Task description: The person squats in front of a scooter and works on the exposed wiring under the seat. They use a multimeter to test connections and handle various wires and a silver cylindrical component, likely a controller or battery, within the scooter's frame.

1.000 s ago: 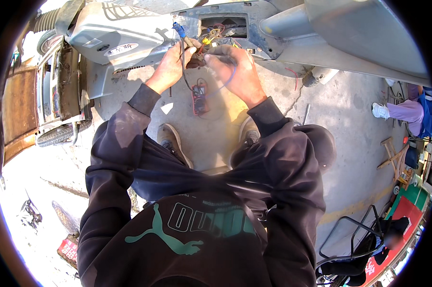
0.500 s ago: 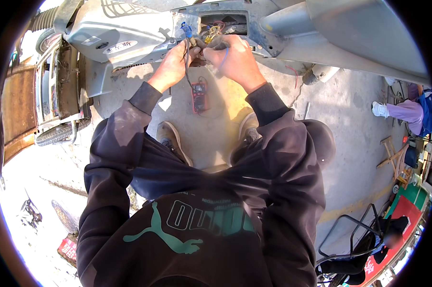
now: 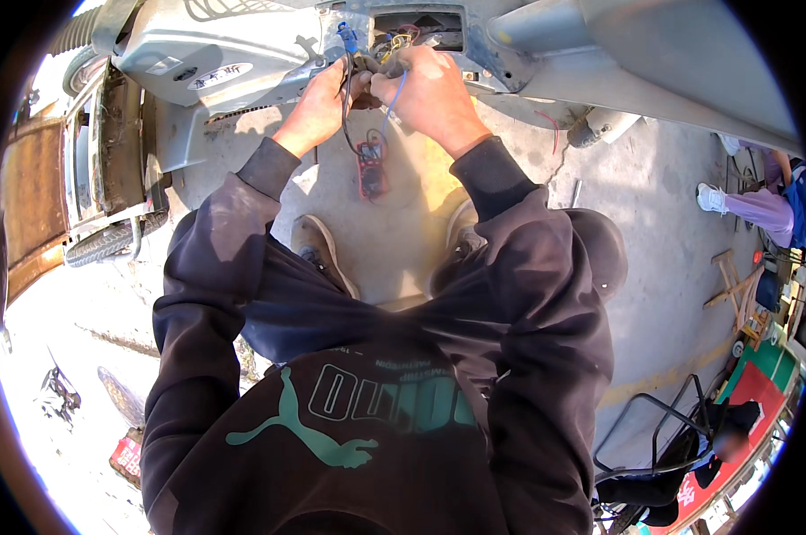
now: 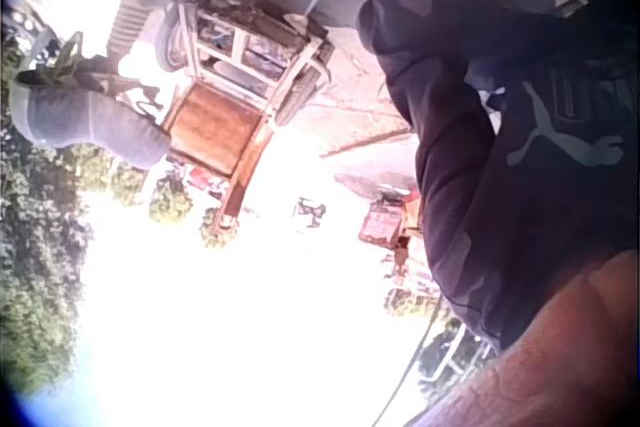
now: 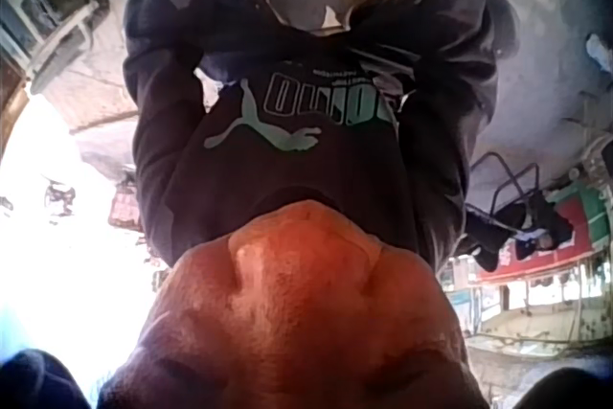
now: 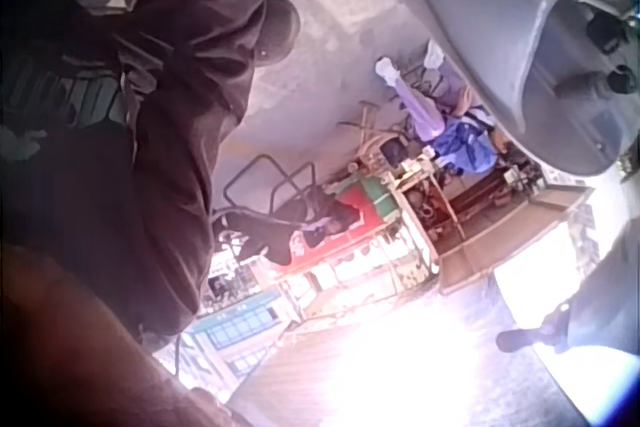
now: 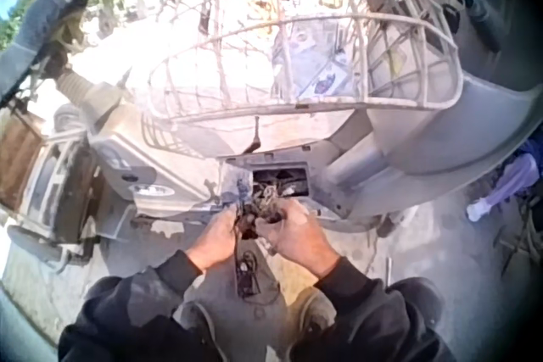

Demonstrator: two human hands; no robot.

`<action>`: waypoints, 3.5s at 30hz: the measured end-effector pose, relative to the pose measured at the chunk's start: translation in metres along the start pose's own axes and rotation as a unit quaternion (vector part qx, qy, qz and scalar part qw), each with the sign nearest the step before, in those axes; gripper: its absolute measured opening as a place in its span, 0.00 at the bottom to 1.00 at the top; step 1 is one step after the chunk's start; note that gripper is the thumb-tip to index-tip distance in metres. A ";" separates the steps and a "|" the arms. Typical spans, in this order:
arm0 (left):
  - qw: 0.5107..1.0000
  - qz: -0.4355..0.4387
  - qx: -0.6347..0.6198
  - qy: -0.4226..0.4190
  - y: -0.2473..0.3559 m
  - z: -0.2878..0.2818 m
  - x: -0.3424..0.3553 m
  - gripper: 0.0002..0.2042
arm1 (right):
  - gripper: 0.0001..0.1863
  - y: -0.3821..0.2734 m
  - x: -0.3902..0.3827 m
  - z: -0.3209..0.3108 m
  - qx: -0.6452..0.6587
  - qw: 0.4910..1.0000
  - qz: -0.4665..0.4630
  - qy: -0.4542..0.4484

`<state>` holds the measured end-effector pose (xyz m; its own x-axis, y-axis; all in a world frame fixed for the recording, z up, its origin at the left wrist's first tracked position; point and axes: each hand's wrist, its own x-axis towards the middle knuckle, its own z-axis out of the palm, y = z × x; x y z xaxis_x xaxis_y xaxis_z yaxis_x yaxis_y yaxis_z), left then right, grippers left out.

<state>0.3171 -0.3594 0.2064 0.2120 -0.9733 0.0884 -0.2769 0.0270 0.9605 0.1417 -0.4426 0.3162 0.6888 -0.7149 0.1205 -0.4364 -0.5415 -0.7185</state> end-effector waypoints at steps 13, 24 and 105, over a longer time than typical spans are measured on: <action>0.998 -0.043 -0.044 -0.007 0.018 -0.002 -0.002 0.11 | 0.21 0.013 -0.003 0.004 -0.032 0.998 -0.040 0.029; 0.999 -0.047 -0.002 -0.006 0.016 -0.004 -0.001 0.12 | 0.16 0.004 -0.005 0.003 0.062 0.996 -0.046 0.040; 0.966 0.060 0.222 0.120 0.072 -0.010 -0.025 0.07 | 0.14 0.024 -0.033 0.147 0.122 0.956 0.081 0.255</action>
<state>0.3010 -0.3305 0.2758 0.3499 -0.8868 0.3018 -0.6758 -0.0158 0.7369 0.1934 -0.3673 0.1943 0.2257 -0.9367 0.2677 -0.3223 -0.3311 -0.8868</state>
